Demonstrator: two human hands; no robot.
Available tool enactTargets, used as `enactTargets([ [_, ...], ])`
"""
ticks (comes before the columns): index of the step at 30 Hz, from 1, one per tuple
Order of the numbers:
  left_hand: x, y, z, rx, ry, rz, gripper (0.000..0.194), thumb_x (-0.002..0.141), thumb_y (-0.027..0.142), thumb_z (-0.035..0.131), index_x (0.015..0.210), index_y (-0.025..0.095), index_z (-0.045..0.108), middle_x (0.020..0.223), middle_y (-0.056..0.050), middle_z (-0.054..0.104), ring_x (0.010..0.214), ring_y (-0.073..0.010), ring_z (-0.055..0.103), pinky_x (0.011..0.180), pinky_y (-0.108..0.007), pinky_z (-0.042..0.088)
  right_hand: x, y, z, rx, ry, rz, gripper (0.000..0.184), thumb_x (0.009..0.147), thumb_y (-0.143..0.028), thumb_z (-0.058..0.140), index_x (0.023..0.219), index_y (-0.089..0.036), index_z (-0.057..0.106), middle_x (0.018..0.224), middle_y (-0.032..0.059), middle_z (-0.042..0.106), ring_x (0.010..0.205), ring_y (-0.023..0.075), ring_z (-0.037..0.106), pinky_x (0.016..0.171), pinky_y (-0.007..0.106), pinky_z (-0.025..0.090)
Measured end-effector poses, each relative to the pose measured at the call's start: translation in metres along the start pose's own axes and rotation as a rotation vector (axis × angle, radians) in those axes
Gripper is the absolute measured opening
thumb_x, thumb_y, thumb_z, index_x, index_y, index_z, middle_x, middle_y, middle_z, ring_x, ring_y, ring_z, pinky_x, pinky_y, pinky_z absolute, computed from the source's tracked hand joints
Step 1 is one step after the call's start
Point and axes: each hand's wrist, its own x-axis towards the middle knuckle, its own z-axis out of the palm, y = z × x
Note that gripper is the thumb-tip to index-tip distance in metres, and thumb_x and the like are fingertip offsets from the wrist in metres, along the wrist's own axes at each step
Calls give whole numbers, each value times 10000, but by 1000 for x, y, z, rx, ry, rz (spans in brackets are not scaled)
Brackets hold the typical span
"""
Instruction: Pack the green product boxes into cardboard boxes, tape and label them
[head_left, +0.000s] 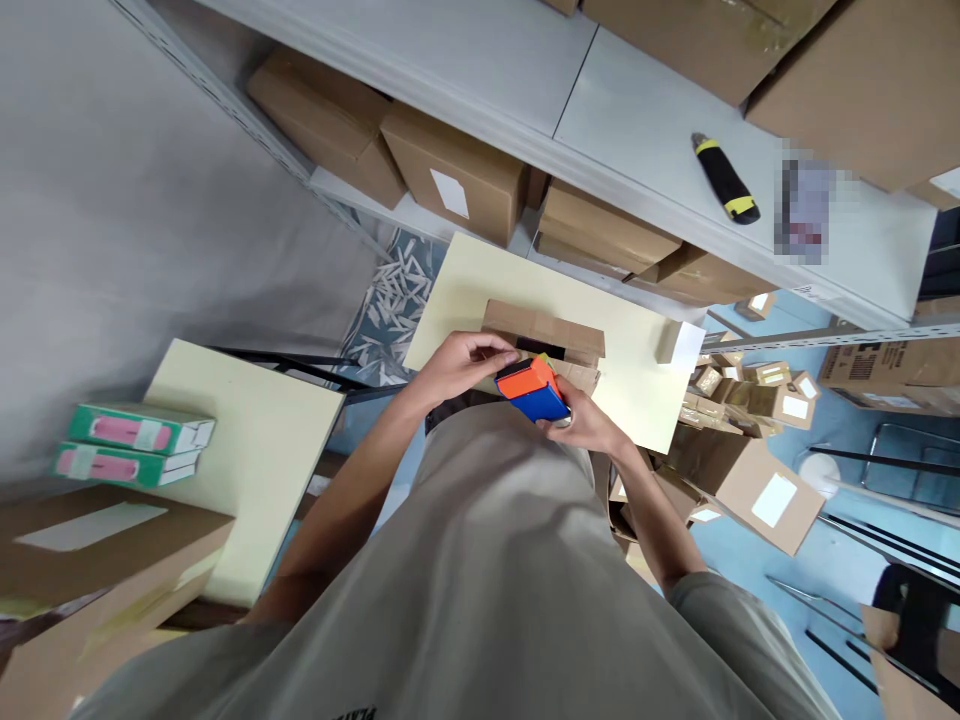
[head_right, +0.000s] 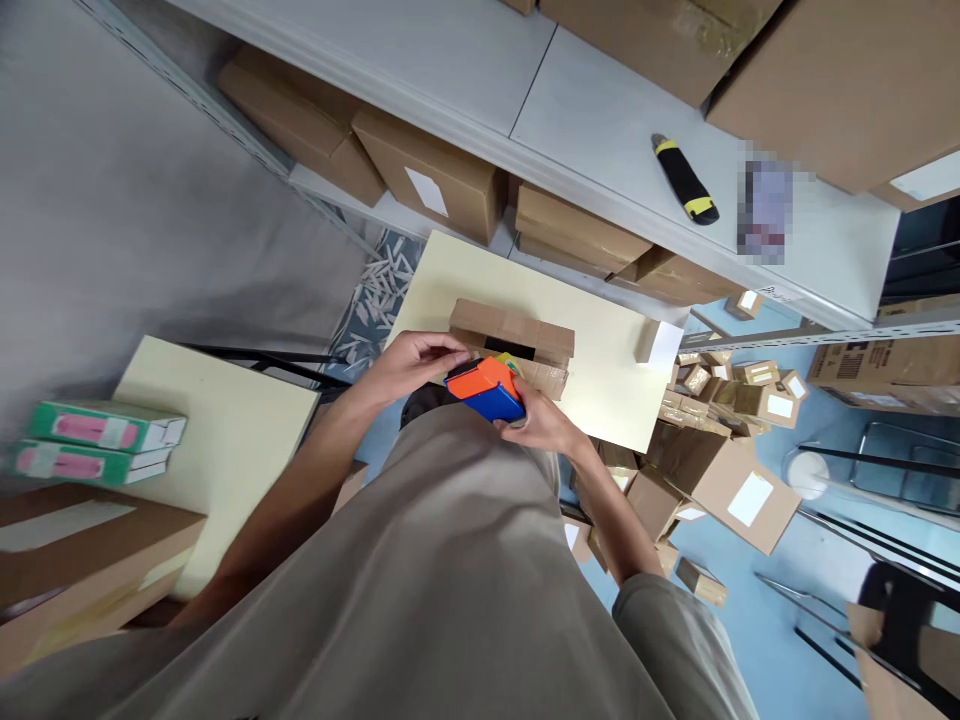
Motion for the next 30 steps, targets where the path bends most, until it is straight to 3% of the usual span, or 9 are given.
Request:
enactTargets([
  [3, -2, -10, 2, -15, 47, -9, 610, 784, 800, 880, 925, 208, 847, 936, -73, 841, 891, -254, 778, 831, -361, 647, 1, 1, -3, -51, -4, 6, 414, 842, -400, 803, 1186, -233, 645, 942, 19, 735, 768, 226, 635, 713, 368, 564],
  [7, -5, -24, 9, -7, 116, -9, 592, 794, 781, 877, 890, 200, 823, 888, -62, 823, 840, -229, 764, 805, -341, 638, 6, -1, -4, -76, 10, -17, 419, 973, -604, 750, 1150, -233, 671, 919, 35, 739, 773, 239, 660, 701, 371, 549],
  [11, -11, -36, 19, -21, 265, 22, 521, 851, 726, 852, 876, 207, 809, 876, -57, 814, 834, -222, 757, 800, -336, 637, 8, -9, -13, -132, -9, -7, 496, 1019, -720, 688, 1106, -231, 696, 868, 26, 734, 729, 221, 651, 677, 357, 530],
  [13, -14, -40, 16, -40, 390, 28, 496, 854, 694, 866, 885, 202, 806, 867, -55, 807, 819, -212, 745, 790, -326, 629, 3, -15, -25, -187, -72, 15, 493, 1024, -718, 690, 1104, -231, 711, 851, 23, 739, 713, 216, 652, 662, 347, 525],
  [16, -14, -48, -3, -95, 589, 28, 472, 845, 642, 896, 911, 185, 802, 827, -43, 780, 774, -183, 713, 742, -295, 603, -9, -23, -55, -228, -178, 101, 487, 1026, -715, 695, 1059, -229, 728, 816, 22, 751, 680, 210, 678, 609, 328, 516],
  [19, -9, -59, -22, -160, 659, 2, 444, 827, 580, 930, 913, 169, 785, 765, -24, 724, 719, -156, 672, 674, -264, 570, -12, -36, -89, -189, -224, 178, 489, 1008, -711, 735, 993, -222, 729, 776, 18, 763, 651, 197, 712, 552, 296, 514],
  [24, 6, -81, -18, -325, 733, -38, 438, 863, 586, 909, 953, 185, 757, 766, 2, 678, 676, -124, 640, 625, -238, 574, 23, -59, -125, -185, -254, 176, 517, 911, -709, 859, 910, -207, 737, 709, 23, 760, 574, 165, 704, 482, 256, 500],
  [30, 23, -101, -13, -369, 852, -68, 419, 815, 547, 930, 906, 177, 757, 722, 25, 654, 615, -96, 594, 545, -194, 536, 74, -56, -133, -227, -397, 302, 600, 852, -779, 876, 898, -198, 736, 717, 39, 784, 608, 177, 748, 492, 248, 556],
])
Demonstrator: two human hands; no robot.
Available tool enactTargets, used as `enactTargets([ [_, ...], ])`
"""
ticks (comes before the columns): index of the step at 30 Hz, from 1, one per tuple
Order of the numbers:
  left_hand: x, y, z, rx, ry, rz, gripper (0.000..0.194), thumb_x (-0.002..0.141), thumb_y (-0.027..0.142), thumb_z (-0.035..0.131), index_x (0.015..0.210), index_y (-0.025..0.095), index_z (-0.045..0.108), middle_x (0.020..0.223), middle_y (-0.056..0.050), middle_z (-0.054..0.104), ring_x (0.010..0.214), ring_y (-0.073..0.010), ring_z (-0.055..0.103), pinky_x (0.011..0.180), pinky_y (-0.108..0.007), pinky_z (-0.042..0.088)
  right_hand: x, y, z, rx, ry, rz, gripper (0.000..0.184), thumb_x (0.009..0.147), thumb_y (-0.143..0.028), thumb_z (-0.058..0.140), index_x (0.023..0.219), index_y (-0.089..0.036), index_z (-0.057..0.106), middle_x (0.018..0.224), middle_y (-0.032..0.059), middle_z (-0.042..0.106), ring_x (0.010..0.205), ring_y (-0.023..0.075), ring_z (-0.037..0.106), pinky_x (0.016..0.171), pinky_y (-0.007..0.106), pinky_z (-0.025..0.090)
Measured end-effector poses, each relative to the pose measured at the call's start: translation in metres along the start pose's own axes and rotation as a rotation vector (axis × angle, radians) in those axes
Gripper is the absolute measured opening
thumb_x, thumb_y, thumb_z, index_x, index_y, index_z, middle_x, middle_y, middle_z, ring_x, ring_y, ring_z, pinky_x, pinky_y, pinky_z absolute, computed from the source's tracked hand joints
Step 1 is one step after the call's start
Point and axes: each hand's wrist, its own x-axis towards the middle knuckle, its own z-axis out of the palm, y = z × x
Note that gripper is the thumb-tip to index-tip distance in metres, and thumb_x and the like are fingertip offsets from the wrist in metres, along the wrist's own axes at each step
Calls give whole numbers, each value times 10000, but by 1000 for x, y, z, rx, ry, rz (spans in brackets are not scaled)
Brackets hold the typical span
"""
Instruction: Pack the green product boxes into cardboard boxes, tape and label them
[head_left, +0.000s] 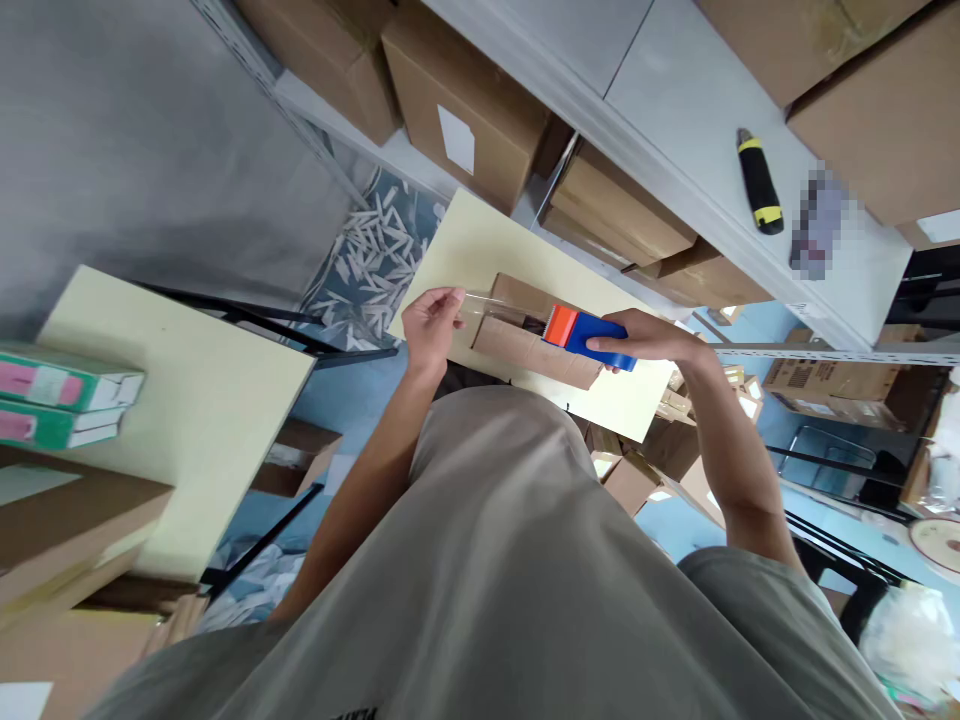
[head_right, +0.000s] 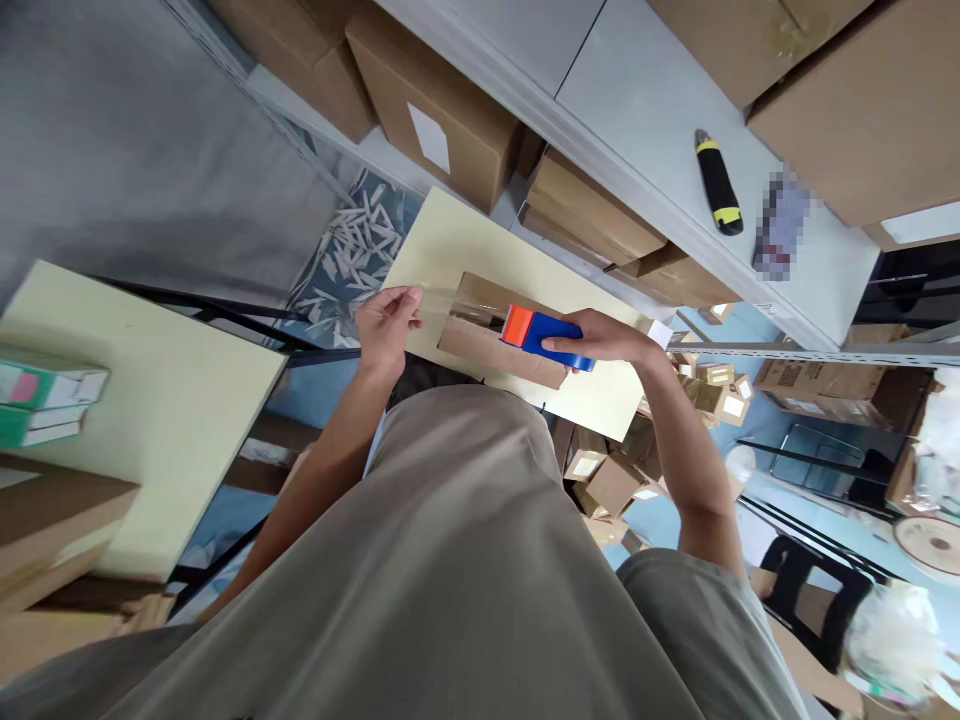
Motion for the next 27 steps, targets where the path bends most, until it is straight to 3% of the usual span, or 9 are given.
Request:
enactTargets([
  [10, 12, -20, -5, 4, 46, -86, 301, 804, 414, 925, 862, 170, 759, 699, 28, 647, 583, -91, 573, 513, -180, 535, 32, 14, 7, -4, -48, 98, 669, 809, -843, 857, 916, -190, 756, 731, 53, 791, 637, 196, 755, 535, 279, 577],
  [16, 6, -24, -1, -96, 22, -200, 441, 798, 539, 943, 911, 192, 696, 774, 29, 654, 692, -113, 678, 656, -269, 699, 36, 15, 6, -29, -39, 115, 673, 811, -846, 850, 886, -187, 737, 742, 54, 787, 657, 193, 749, 555, 277, 567],
  [21, 3, -27, 2, -209, 27, -390, 495, 754, 519, 1000, 891, 204, 643, 827, 21, 663, 712, -111, 695, 735, -375, 756, 35, 4, 1, 7, -81, 152, 678, 809, -850, 848, 892, -187, 734, 758, 71, 801, 668, 206, 770, 566, 280, 584],
  [27, 7, -26, 3, -191, -1, -433, 448, 794, 491, 972, 927, 214, 646, 855, 12, 669, 731, -129, 710, 772, -417, 762, 28, -23, -10, -27, -109, 215, 664, 853, -829, 817, 922, -171, 759, 735, 79, 792, 634, 201, 757, 552, 284, 565],
])
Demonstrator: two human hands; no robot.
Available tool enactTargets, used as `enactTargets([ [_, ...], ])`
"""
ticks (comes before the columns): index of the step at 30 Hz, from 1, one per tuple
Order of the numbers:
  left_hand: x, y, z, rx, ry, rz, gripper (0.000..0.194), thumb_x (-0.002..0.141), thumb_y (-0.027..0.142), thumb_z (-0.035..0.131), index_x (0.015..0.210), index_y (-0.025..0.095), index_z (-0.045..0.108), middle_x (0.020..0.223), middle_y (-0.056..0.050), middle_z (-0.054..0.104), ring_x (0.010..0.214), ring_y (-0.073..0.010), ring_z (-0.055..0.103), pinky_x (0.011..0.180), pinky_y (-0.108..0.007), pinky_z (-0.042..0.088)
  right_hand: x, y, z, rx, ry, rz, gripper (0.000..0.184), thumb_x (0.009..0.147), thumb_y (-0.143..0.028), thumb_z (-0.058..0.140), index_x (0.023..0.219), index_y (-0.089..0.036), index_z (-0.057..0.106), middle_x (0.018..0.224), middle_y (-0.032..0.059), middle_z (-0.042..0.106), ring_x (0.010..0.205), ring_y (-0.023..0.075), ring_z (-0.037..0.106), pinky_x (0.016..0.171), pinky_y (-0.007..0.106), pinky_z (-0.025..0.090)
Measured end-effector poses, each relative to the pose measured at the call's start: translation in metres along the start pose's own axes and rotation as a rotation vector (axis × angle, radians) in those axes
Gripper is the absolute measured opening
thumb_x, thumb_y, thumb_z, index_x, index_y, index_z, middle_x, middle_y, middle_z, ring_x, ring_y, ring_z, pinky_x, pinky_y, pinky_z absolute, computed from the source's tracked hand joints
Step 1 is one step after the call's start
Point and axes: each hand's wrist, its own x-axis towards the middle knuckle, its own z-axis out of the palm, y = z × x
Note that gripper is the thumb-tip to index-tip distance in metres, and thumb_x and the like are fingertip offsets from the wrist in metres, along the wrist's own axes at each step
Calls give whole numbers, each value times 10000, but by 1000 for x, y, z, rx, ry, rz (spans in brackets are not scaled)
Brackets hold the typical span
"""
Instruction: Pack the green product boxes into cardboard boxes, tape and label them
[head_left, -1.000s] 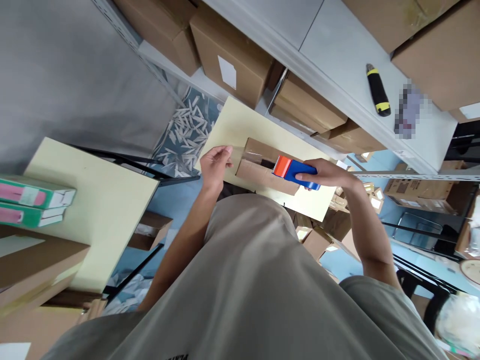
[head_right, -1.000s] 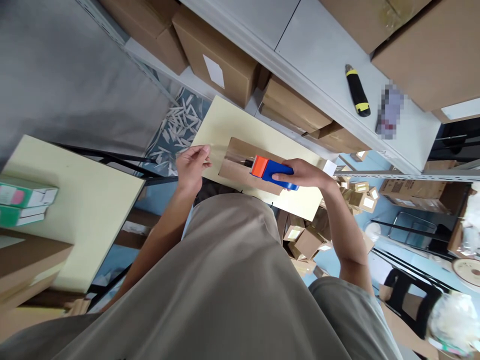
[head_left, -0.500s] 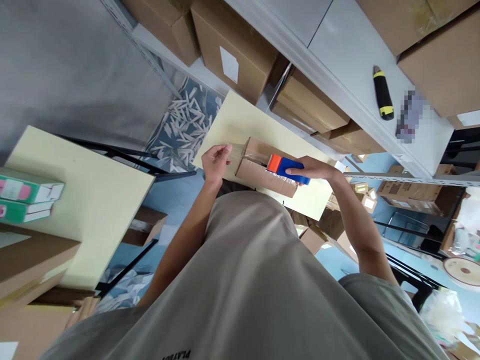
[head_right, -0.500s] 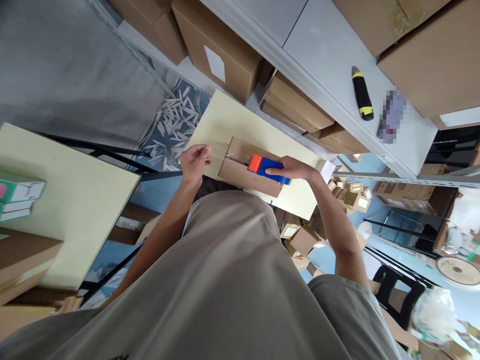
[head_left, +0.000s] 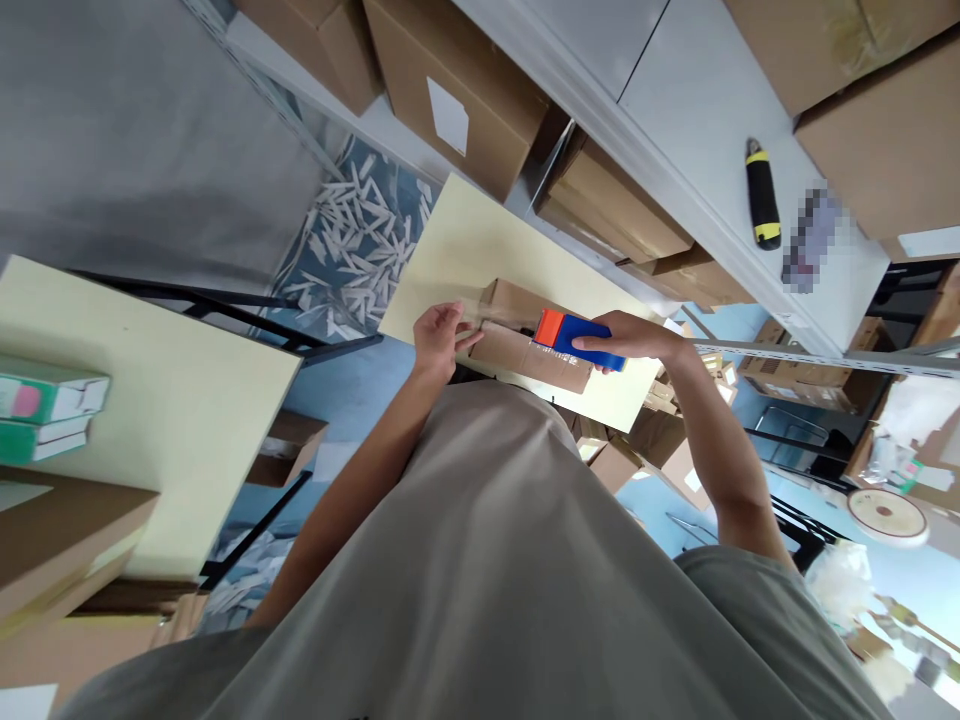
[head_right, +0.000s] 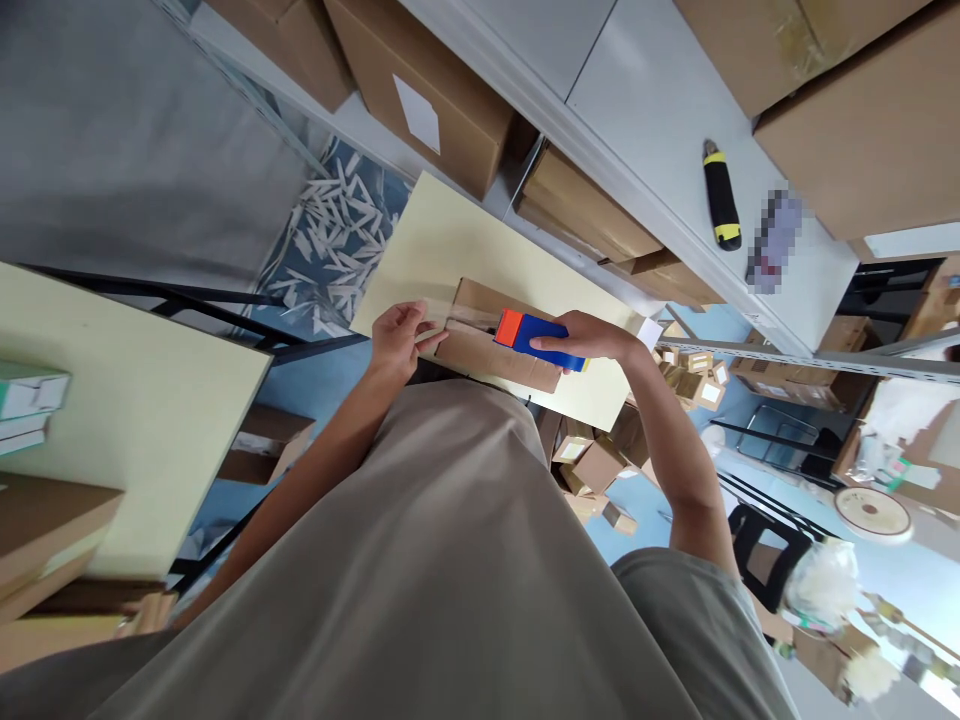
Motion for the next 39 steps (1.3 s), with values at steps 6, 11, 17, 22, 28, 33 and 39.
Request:
enactTargets([
  [6, 3, 8, -2, 67, -21, 52, 426, 827, 513, 918, 930, 210, 637, 856, 17, 655, 734, -124, 718, 715, -333, 734, 8, 0, 5, 41, -27, 63, 674, 847, -832, 824, 957, -171, 750, 768, 89, 800, 658, 204, 755, 579, 299, 584],
  [11, 4, 16, -10, 165, -63, 127, 392, 826, 491, 899, 933, 206, 652, 835, 19, 659, 704, -114, 700, 647, -256, 692, 24, 4, 20, 65, -21, 95, 666, 840, -828, 826, 1002, -186, 744, 728, 58, 773, 613, 182, 701, 545, 286, 534],
  [17, 0, 21, -13, 218, -73, 152, 398, 827, 516, 884, 925, 209, 649, 768, 32, 628, 687, -112, 661, 622, -230, 667, 25, -3, 22, 29, 55, 129, 592, 831, -742, 888, 943, -186, 718, 664, 41, 721, 629, 182, 666, 590, 308, 510],
  [22, -19, 29, -14, 183, -114, 150, 452, 814, 581, 882, 960, 220, 652, 793, 24, 640, 736, -132, 674, 669, -262, 685, 19, -6, 15, 36, 52, 146, 595, 784, -765, 888, 919, -210, 722, 680, 19, 731, 617, 173, 657, 596, 316, 518],
  [28, -39, 47, -10, 150, -128, 114, 506, 815, 643, 889, 972, 232, 638, 810, 27, 624, 724, -127, 671, 715, -291, 704, -14, -19, 1, 22, 43, 194, 600, 801, -803, 851, 918, -227, 730, 764, 58, 786, 659, 208, 724, 585, 325, 524],
  [33, -49, 59, -12, 151, -163, 92, 547, 796, 681, 908, 961, 231, 644, 806, 29, 622, 713, -121, 655, 720, -313, 726, -35, -29, 10, -77, 112, 209, 630, 842, -850, 792, 912, -228, 723, 742, 55, 766, 626, 201, 680, 585, 335, 468],
  [39, -55, 70, -16, 147, -205, 104, 574, 792, 705, 920, 965, 227, 653, 776, 34, 619, 707, -127, 665, 744, -347, 750, -52, -34, 17, -143, 150, 196, 666, 876, -896, 690, 906, -231, 725, 811, 56, 764, 710, 212, 677, 625, 331, 425],
])
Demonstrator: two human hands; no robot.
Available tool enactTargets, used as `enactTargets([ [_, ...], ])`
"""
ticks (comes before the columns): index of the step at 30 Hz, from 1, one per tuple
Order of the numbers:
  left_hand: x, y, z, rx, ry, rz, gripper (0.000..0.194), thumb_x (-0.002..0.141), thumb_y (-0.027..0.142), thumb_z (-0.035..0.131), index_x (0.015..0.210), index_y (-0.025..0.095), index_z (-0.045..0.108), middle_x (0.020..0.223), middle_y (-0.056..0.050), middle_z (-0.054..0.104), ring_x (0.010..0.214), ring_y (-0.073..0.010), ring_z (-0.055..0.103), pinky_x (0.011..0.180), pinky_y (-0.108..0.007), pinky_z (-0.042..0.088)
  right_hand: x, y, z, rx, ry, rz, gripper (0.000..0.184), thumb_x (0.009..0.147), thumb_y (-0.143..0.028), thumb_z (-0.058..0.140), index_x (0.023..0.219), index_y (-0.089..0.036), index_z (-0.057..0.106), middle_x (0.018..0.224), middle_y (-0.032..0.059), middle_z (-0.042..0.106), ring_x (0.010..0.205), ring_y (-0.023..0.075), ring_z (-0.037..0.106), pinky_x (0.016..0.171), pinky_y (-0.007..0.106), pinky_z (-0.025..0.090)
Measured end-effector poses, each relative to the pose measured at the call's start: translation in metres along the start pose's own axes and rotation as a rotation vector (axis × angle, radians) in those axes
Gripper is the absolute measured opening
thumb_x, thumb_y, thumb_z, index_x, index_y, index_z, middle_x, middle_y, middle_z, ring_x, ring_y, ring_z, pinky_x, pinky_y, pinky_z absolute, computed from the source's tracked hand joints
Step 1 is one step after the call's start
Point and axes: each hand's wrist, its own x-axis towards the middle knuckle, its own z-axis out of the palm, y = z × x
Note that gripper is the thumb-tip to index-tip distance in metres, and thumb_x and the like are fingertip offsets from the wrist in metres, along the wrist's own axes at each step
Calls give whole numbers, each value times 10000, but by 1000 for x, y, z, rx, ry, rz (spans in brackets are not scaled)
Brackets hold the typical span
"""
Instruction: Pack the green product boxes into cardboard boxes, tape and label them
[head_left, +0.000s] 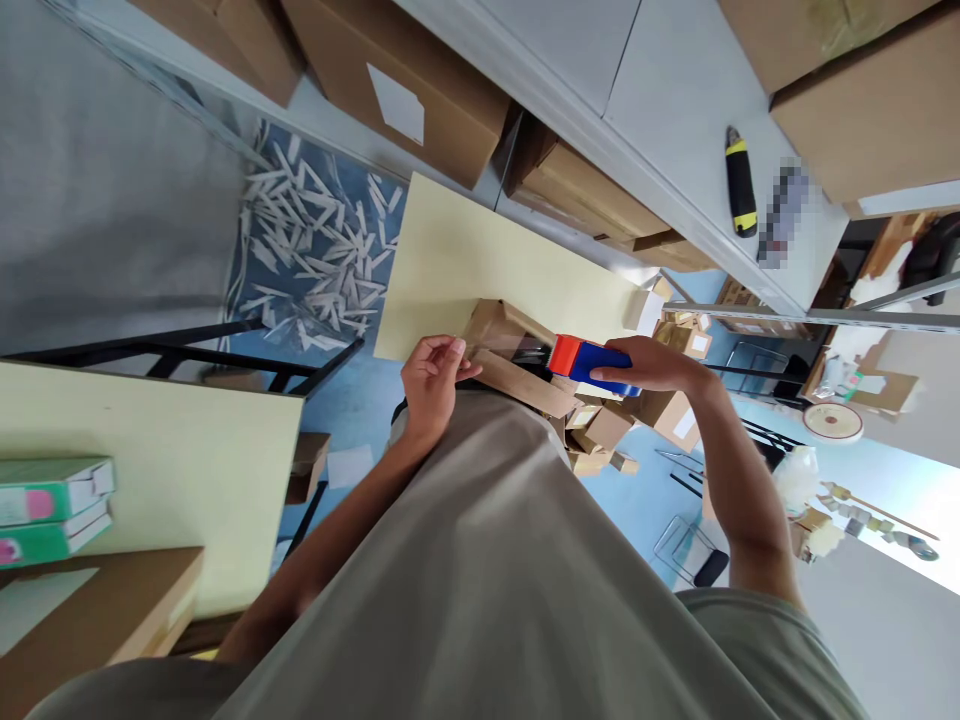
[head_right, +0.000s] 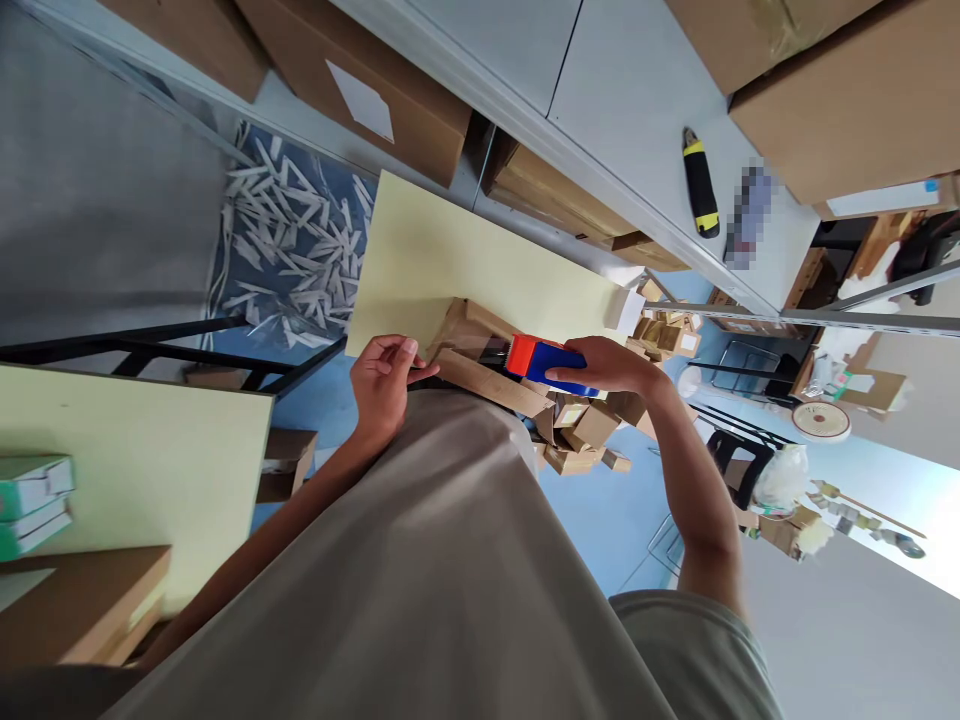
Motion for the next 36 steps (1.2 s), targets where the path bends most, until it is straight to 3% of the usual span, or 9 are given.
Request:
enactTargets([
  [5, 1, 15, 4, 23, 1, 65, 558, 811, 707, 907, 967, 234, 654, 801, 26, 636, 702, -129, 671, 765, -349, 749, -28, -9, -15, 18, 16, 7, 655, 869, -883, 716, 924, -231, 743, 796, 56, 758, 696, 212, 668, 602, 329, 425],
  [9, 9, 18, 0, 30, -4, 67, 539, 821, 692, 901, 973, 237, 655, 820, 22, 640, 709, -125, 669, 773, -341, 745, -35, -15, -3, 103, 15, 2, 639, 868, -864, 741, 909, -227, 747, 793, 54, 767, 685, 203, 680, 592, 323, 457],
  [14, 30, -3, -8, 37, -55, -94, 550, 753, 638, 965, 934, 229, 645, 810, 36, 637, 683, -111, 660, 741, -345, 743, -16, -7, 35, 269, -45, 57, 655, 868, -861, 728, 946, -211, 730, 831, 73, 798, 720, 221, 737, 619, 329, 530],
  [17, 41, -18, -7, 15, -87, -187, 561, 729, 615, 988, 912, 218, 636, 841, 38, 648, 676, -97, 659, 757, -375, 747, -5, 1, 49, 301, -16, 95, 649, 848, -843, 756, 954, -204, 723, 836, 81, 797, 719, 222, 746, 609, 329, 539],
  [25, 51, -26, -3, -10, -70, -257, 574, 709, 603, 1003, 885, 211, 622, 887, 29, 664, 705, -91, 656, 757, -369, 742, -4, -1, 51, 389, -8, 103, 666, 846, -855, 767, 996, -208, 722, 865, 85, 818, 754, 231, 788, 628, 321, 601],
  [31, 57, -25, -7, 1, -76, -234, 496, 778, 544, 975, 912, 226, 618, 889, 35, 652, 713, -100, 675, 794, -363, 734, 13, 1, 54, 395, -22, 87, 646, 822, -842, 808, 978, -220, 726, 837, 72, 810, 730, 229, 779, 586, 319, 591],
  [36, 56, -21, -9, 18, -64, -174, 515, 744, 568, 987, 920, 228, 642, 907, 26, 661, 710, -109, 681, 740, -334, 729, 29, 11, 62, 440, -54, 76, 648, 827, -836, 814, 1006, -218, 737, 822, 68, 804, 728, 228, 775, 603, 332, 619],
])
